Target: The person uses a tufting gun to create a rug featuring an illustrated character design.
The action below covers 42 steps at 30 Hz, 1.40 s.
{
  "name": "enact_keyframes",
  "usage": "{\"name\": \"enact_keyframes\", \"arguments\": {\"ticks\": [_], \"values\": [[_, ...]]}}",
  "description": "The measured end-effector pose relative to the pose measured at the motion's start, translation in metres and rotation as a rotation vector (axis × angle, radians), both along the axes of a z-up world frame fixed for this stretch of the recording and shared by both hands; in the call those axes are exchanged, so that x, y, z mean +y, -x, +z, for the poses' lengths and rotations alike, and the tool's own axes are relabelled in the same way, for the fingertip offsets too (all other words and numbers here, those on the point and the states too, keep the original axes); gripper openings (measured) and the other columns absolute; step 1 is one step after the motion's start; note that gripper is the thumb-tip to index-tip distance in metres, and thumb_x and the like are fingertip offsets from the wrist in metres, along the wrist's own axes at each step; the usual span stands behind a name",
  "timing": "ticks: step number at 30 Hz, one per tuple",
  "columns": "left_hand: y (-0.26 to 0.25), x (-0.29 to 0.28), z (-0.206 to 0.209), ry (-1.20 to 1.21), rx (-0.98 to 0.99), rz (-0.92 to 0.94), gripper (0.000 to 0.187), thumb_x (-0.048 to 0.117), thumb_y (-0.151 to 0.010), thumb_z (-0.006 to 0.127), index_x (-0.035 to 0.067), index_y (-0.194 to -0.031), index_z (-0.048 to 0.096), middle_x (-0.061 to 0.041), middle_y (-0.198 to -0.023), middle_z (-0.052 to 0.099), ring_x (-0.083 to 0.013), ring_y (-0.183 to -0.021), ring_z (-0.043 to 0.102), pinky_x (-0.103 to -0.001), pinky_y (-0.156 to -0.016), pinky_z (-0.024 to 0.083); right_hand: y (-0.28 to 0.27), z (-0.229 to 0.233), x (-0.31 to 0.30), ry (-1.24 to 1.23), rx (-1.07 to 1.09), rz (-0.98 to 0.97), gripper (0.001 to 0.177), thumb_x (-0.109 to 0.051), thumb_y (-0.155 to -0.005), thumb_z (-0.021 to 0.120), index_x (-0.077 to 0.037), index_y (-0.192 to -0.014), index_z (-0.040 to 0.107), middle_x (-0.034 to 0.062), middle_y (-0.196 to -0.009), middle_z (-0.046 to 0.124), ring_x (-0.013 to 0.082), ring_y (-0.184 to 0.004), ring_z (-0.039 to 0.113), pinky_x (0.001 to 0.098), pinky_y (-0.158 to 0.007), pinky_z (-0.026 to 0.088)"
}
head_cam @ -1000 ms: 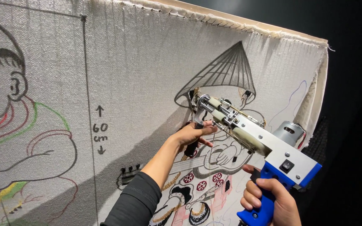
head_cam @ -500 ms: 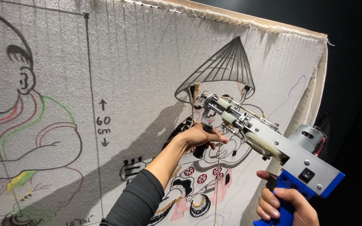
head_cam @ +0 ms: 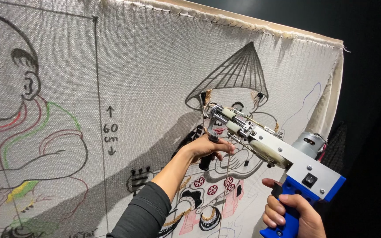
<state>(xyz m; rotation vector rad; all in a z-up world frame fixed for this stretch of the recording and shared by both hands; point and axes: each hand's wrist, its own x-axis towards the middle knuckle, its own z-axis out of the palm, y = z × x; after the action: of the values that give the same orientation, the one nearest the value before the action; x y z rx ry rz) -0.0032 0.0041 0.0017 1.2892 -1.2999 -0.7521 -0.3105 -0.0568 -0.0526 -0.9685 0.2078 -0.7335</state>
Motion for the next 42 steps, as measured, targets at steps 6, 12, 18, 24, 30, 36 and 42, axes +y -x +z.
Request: {"name": "enact_keyframes", "arguments": {"ticks": [6, 12, 18, 24, 30, 36, 42], "values": [[0.005, 0.001, -0.001, 0.052, 0.020, -0.084, 0.035, 0.029, -0.077, 0.087, 0.003, -0.099, 0.080, -0.009, -0.099, 0.079, -0.0126, -0.088, 0.073, -0.030, -0.067, 0.058, 0.009, -0.032, -0.035, 0.103, -0.232, 0.303, 0.065, -0.009, -0.087, 0.054, 0.019, -0.143, 0.037, 0.0065, -0.069, 0.044, 0.0185, -0.055, 0.046, 0.0392, -0.056, 0.044], [0.000, -0.001, 0.002, 0.005, 0.009, -0.024, 0.038, 0.032, -0.078, 0.087, 0.004, -0.103, 0.080, -0.009, -0.098, 0.080, -0.0124, -0.073, 0.066, -0.026, -0.064, 0.054, 0.001, 0.000, -0.002, 0.013, 0.003, -0.020, 0.067, -0.014, -0.077, 0.050, 0.018, -0.136, 0.044, 0.0027, -0.061, 0.039, 0.0137, -0.048, 0.040, 0.0345, -0.049, 0.039], [-0.002, 0.001, 0.001, -0.044, 0.011, 0.033, 0.038, 0.033, -0.079, 0.086, 0.004, -0.104, 0.080, -0.008, -0.100, 0.081, -0.0155, -0.073, 0.065, -0.025, -0.062, 0.050, 0.000, -0.013, -0.012, 0.012, -0.015, -0.013, 0.066, -0.014, -0.078, 0.049, 0.018, -0.136, 0.043, 0.0021, -0.060, 0.038, 0.0138, -0.048, 0.041, 0.0348, -0.048, 0.040], [-0.005, -0.002, -0.001, 0.039, 0.020, -0.060, 0.038, 0.029, -0.082, 0.084, 0.001, -0.106, 0.079, -0.011, -0.101, 0.080, -0.0140, -0.086, 0.072, -0.028, -0.066, 0.057, -0.002, -0.002, -0.002, 0.003, 0.012, -0.061, 0.066, -0.014, -0.077, 0.048, 0.018, -0.135, 0.044, 0.0021, -0.061, 0.038, 0.0138, -0.048, 0.040, 0.0351, -0.048, 0.038], [-0.013, -0.007, -0.005, 0.053, 0.046, -0.096, 0.037, 0.027, -0.081, 0.083, 0.002, -0.109, 0.078, -0.011, -0.101, 0.080, -0.0115, -0.088, 0.074, -0.027, -0.064, 0.058, -0.004, -0.009, -0.011, 0.029, -0.062, 0.082, 0.065, -0.013, -0.078, 0.050, 0.018, -0.134, 0.043, 0.0030, -0.060, 0.040, 0.0143, -0.046, 0.041, 0.0348, -0.047, 0.039], [-0.007, 0.001, 0.005, -0.021, 0.018, 0.038, 0.035, 0.029, -0.081, 0.084, 0.002, -0.104, 0.078, -0.009, -0.096, 0.079, -0.0200, -0.073, 0.067, -0.026, -0.056, 0.049, -0.014, 0.004, -0.003, 0.019, -0.023, 0.035, 0.062, -0.014, -0.080, 0.050, 0.017, -0.133, 0.045, 0.0021, -0.059, 0.038, 0.0139, -0.047, 0.041, 0.0347, -0.048, 0.039], [-0.033, -0.023, -0.007, 0.113, 0.115, 0.098, 0.033, 0.028, -0.080, 0.082, 0.004, -0.102, 0.077, -0.008, -0.102, 0.078, -0.0170, -0.094, 0.077, -0.033, -0.062, 0.059, -0.034, 0.025, 0.022, 0.049, -0.001, -0.006, 0.054, -0.011, -0.081, 0.050, 0.015, -0.129, 0.052, 0.0029, -0.061, 0.040, 0.0133, -0.048, 0.040, 0.0341, -0.049, 0.039]]}}
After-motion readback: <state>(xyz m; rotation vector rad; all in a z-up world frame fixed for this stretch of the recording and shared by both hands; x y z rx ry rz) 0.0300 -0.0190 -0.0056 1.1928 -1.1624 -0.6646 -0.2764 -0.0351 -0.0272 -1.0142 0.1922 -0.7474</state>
